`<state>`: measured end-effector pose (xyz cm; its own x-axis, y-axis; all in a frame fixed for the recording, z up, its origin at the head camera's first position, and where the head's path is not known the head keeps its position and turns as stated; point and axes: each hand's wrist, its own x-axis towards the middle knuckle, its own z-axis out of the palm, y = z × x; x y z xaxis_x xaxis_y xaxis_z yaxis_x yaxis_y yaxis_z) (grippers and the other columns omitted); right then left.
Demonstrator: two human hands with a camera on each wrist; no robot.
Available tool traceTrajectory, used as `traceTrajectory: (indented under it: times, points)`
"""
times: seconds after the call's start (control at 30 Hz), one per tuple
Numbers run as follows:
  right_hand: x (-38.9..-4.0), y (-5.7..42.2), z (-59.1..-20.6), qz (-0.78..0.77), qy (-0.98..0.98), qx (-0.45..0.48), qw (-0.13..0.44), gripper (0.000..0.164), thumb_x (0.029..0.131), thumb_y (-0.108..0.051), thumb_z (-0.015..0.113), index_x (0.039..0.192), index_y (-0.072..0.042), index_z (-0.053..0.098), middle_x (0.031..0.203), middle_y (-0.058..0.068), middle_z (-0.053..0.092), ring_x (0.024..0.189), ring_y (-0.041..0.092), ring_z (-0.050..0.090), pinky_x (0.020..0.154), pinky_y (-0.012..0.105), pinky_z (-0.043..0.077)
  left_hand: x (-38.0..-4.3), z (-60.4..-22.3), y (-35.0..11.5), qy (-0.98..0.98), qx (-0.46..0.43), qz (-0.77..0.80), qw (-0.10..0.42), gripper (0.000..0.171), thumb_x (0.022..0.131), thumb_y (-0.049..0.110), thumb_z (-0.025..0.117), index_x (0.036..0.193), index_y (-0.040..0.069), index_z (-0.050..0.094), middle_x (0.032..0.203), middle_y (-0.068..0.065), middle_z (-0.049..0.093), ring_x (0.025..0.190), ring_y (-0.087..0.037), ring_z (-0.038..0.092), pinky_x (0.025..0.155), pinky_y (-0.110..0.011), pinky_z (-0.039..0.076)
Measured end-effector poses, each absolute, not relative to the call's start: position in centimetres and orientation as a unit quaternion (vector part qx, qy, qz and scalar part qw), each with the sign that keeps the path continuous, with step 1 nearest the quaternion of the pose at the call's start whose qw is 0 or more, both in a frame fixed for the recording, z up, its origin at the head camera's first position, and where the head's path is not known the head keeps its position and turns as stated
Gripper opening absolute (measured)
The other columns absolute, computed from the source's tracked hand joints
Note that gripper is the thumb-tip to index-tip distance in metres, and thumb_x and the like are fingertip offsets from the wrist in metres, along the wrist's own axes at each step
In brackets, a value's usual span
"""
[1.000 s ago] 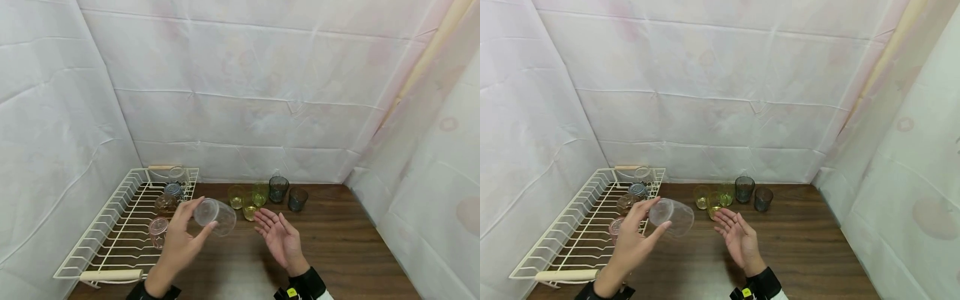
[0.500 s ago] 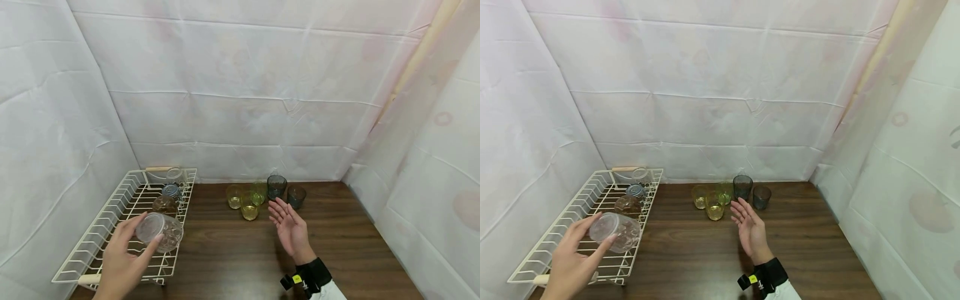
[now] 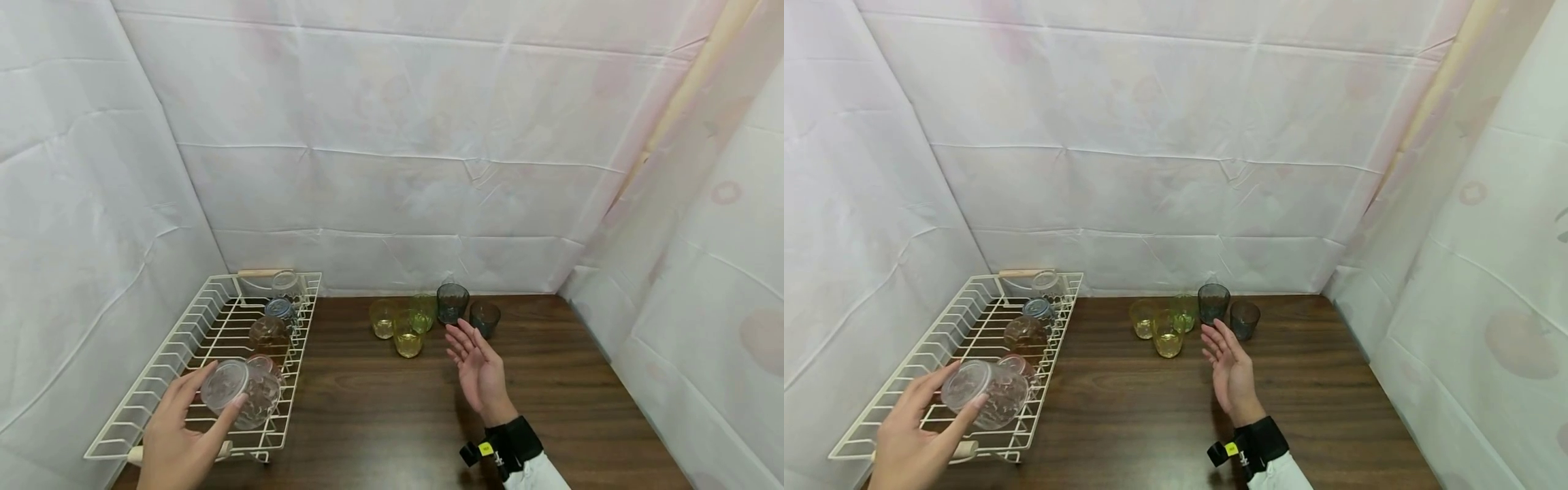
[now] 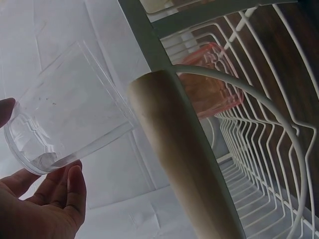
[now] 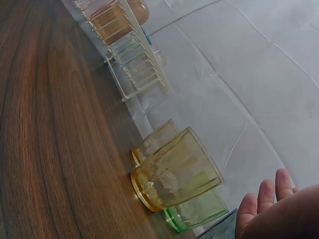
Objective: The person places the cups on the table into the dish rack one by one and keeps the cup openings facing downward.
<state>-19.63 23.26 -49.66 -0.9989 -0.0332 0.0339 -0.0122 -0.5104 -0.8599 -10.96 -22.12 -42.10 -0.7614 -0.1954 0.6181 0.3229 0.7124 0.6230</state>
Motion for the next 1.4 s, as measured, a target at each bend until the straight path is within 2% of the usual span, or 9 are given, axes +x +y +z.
traceTrajectory:
  times: [0.2, 0.53, 0.83, 1.13, 1.4]
  points:
    - [-19.6, 23.3, -49.7, -0.869, 0.495, -0.019, -0.006, 0.06, 0.116, -0.053, 0.03, 0.163, -0.017, 0.028, 0.155, -0.001, 0.055, 0.145, 0.02, 0.045, 0.12, 0.041, 0.032, -10.8, -42.6, -22.4, -0.865, -0.03, -0.365, 0.344, 0.076, 0.067, 0.002, 0.095, 0.138, 0.01, 0.072, 0.118, -0.008, 0.068, 0.1, 0.019, 0.045, 0.086, -0.001, 0.034]
    - [-19.5, 23.2, -49.6, -0.869, 0.494, -0.001, -0.01, 0.064, 0.115, -0.055, 0.031, 0.165, -0.016, 0.026, 0.153, -0.003, 0.058, 0.148, 0.022, 0.043, 0.12, 0.039, 0.032, -10.9, -43.9, -22.7, -0.87, -0.002, -0.37, 0.325, 0.076, 0.068, 0.003, 0.097, 0.139, 0.011, 0.071, 0.119, -0.004, 0.068, 0.097, 0.02, 0.046, 0.085, 0.0, 0.037]
    - [-19.6, 23.2, -49.4, -0.871, 0.492, 0.004, -0.018, 0.06, 0.115, -0.055, 0.03, 0.162, -0.017, 0.029, 0.149, -0.004, 0.059, 0.143, 0.019, 0.046, 0.12, 0.041, 0.03, -11.0, -44.8, -23.1, -0.878, -0.002, -0.359, 0.316, 0.071, 0.07, 0.009, 0.098, 0.136, 0.009, 0.072, 0.117, -0.007, 0.069, 0.084, 0.016, 0.046, 0.071, -0.005, 0.041]
    - [-19.6, 23.2, -49.5, -0.874, 0.486, 0.009, -0.022, 0.06, 0.116, -0.053, 0.03, 0.163, -0.017, 0.028, 0.15, -0.003, 0.058, 0.145, 0.021, 0.044, 0.121, 0.042, 0.028, -10.9, -45.4, -23.3, -0.876, 0.004, -0.364, 0.315, 0.069, 0.07, 0.01, 0.098, 0.134, 0.009, 0.073, 0.113, -0.008, 0.069, 0.084, 0.017, 0.047, 0.072, -0.005, 0.043]
    - [-19.5, 23.1, -49.5, -0.875, 0.483, 0.014, -0.024, 0.057, 0.117, -0.05, 0.027, 0.163, -0.016, 0.028, 0.145, -0.006, 0.06, 0.142, 0.019, 0.044, 0.12, 0.04, 0.027, -10.9, -45.6, -23.4, -0.878, 0.019, -0.367, 0.307, 0.067, 0.071, 0.008, 0.097, 0.134, 0.009, 0.074, 0.11, -0.003, 0.067, 0.084, 0.016, 0.046, 0.076, -0.003, 0.039]
